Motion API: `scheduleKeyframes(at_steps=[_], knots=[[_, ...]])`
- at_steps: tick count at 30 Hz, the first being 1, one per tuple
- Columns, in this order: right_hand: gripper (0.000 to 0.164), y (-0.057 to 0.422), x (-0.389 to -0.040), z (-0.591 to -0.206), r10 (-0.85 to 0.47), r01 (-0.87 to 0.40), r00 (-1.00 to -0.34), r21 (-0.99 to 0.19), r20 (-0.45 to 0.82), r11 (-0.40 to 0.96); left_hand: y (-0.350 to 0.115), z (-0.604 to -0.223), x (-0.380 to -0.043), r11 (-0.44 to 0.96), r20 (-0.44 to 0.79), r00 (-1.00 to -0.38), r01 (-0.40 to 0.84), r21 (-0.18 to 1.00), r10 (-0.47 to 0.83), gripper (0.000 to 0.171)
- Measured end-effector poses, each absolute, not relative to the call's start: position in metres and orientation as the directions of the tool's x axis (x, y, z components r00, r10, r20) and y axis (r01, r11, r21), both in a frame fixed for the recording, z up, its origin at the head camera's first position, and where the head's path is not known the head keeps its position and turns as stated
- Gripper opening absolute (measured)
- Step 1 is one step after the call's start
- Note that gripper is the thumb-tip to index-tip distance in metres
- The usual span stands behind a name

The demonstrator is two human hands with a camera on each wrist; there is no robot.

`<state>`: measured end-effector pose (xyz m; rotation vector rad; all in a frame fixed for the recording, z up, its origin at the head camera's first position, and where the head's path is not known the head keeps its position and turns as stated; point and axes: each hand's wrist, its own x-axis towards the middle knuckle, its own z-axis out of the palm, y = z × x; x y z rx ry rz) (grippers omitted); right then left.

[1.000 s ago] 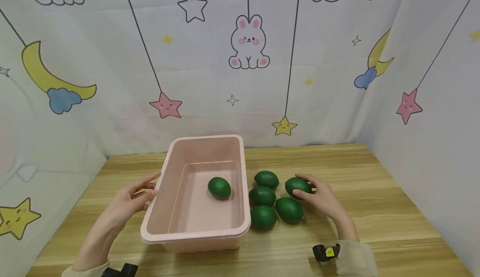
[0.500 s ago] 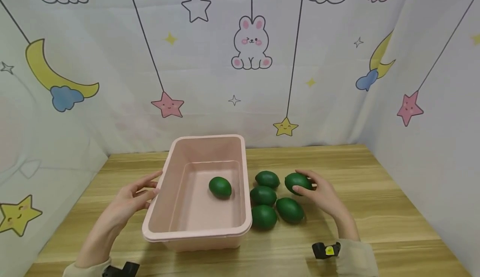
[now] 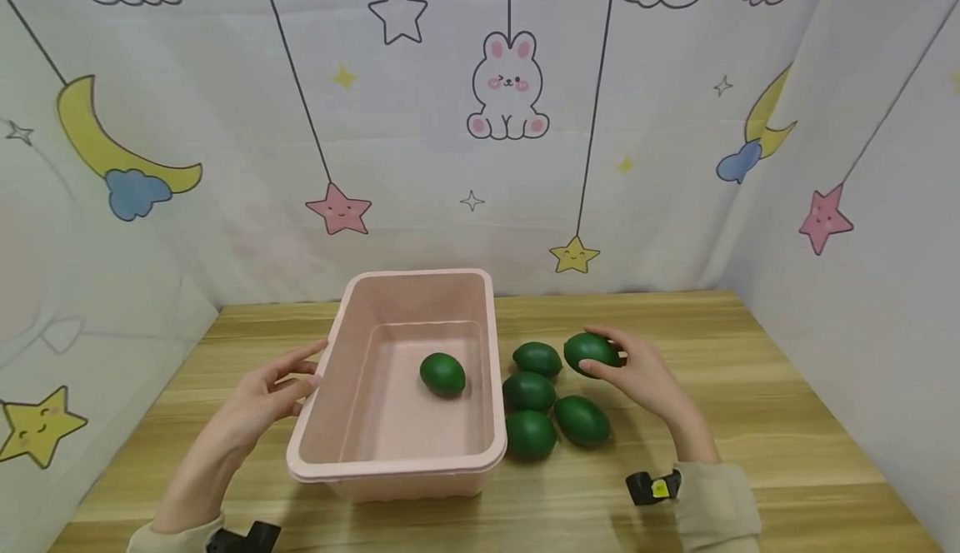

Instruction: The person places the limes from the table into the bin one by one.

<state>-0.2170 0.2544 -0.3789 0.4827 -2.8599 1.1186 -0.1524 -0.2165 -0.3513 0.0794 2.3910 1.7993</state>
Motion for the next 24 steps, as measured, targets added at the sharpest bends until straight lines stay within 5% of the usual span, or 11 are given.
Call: scheduleKeyframes(at_steps=[24], knots=[[0.056, 0.23, -0.229, -0.355, -0.368, -0.401, -0.911, -0.593, 0.183, 0.698, -0.216, -0.352, -0.153, 0.273, -0.085, -0.988, -0.047, 0.961, 0.131, 0.058]])
